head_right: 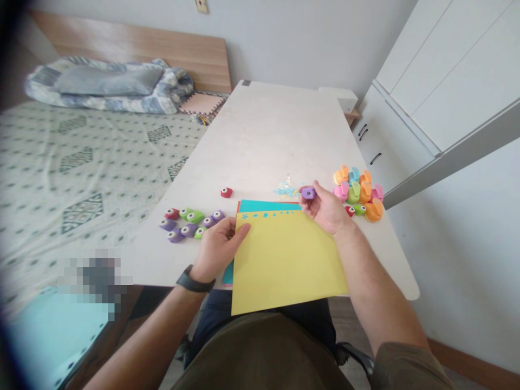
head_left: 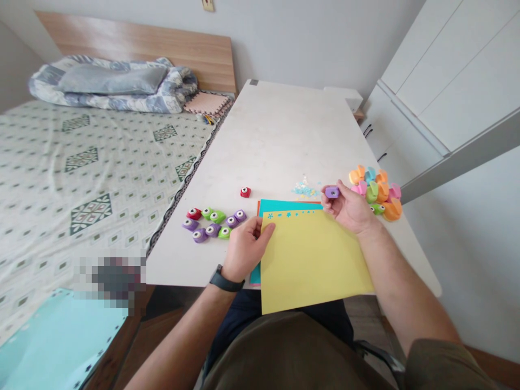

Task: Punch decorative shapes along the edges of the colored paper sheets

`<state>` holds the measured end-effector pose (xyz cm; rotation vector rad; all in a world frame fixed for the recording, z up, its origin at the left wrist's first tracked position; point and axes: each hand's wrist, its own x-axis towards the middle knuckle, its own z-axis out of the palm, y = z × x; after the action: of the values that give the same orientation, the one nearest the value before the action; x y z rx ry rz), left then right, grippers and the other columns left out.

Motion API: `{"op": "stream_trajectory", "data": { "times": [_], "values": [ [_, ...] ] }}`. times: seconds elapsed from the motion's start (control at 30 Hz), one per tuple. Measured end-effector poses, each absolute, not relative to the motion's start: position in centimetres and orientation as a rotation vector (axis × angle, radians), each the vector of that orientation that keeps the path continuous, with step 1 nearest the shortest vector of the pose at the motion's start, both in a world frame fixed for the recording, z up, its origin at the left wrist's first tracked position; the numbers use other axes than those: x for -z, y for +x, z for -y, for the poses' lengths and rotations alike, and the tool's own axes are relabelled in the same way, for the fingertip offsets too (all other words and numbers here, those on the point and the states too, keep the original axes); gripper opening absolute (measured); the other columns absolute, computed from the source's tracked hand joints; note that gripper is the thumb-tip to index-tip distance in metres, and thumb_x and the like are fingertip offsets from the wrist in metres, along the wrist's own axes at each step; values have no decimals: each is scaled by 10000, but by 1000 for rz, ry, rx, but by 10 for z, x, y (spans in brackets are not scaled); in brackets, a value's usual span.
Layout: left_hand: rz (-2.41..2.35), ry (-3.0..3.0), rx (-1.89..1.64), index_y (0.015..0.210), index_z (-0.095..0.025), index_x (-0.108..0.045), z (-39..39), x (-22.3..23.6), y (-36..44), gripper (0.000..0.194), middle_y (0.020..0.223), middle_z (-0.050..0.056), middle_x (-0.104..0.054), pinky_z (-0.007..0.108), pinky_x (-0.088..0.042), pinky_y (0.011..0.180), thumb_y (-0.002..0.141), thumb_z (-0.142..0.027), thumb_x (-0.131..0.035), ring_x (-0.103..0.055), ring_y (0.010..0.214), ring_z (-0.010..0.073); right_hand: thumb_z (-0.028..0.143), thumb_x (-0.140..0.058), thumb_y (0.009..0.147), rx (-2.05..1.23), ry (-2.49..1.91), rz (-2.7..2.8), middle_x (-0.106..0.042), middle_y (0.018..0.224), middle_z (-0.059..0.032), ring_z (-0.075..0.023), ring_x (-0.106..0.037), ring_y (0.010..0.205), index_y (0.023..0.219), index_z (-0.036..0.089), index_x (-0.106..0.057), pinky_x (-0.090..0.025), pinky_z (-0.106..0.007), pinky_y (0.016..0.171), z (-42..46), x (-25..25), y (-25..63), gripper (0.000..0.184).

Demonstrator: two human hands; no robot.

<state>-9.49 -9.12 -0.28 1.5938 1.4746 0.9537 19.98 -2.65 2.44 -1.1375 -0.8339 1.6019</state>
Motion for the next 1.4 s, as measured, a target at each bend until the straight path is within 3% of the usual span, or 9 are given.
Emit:
{"op": "stream_trajectory", "data": {
  "times": [0.23, 0.53, 0.77, 1.03, 1.2, 1.3, 1.4],
  "values": [
    [-1471, 1602, -960, 870, -200, -678, 91, 5, -96, 324, 675, -4, -615, 235, -364, 523, 934, -511, -614, -505, 591, 132, 610, -601, 924, -1630, -1096, 870, -635, 736, -24, -167, -533, 618, 913, 240, -697, -443, -302, 555, 30, -27, 200, 383],
    [-1451, 1570, -978, 915, -198, -706, 91, 9, -97, 334, 727, 25, -681, 240, -420, 543, 918, -522, -627, -578, 628, 154, 488, -560, 932, -1625, -1016, 938, -667, 866, -71, -207, -582, 735, 991, 234, -721, -476, -344, 638, 42, -49, 206, 306],
    [-1450, 1584, -970, 903, -197, -701, 91, 7, -96, 353, 729, 23, -694, 235, -410, 523, 915, -543, -634, -574, 606, 149, 603, -528, 952, -1447, -1082, 991, -674, 905, -77, -237, -616, 793, 965, 272, -683, -486, -371, 654, 65, -61, 215, 366],
    [-1436, 1580, -958, 907, -205, -689, 92, 5, -96, 314, 714, 9, -682, 228, -404, 531, 928, -514, -634, -568, 615, 143, 558, -534, 982, -1316, -1096, 901, -681, 1009, -62, -204, -631, 823, 1050, 295, -686, -510, -339, 647, 92, -56, 240, 311],
    [-1475, 1621, -938, 883, -202, -682, 92, 5, -97, 325, 690, -4, -656, 229, -386, 527, 931, -520, -630, -540, 594, 133, 565, -629, 939, -780, -1412, 1161, -670, 897, -42, -201, -613, 784, 1044, 270, -701, -489, -337, 662, 107, -34, 279, 322],
    [-1462, 1613, -938, 905, -202, -693, 91, 6, -97, 321, 702, 1, -670, 232, -394, 531, 928, -516, -631, -549, 603, 140, 557, -677, 902, -289, -1776, 1367, -699, 965, -61, -218, -619, 826, 1115, 252, -726, -491, -375, 761, 117, -19, 311, 375],
    [-1456, 1605, -940, 920, -203, -696, 91, 8, -97, 325, 716, 10, -679, 234, -398, 530, 927, -521, -629, -558, 615, 146, 541, -676, 885, -79, -2025, 1437, -704, 990, -82, -220, -626, 786, 1116, 236, -746, -489, -381, 734, 126, -5, 336, 389]
  ]
}}
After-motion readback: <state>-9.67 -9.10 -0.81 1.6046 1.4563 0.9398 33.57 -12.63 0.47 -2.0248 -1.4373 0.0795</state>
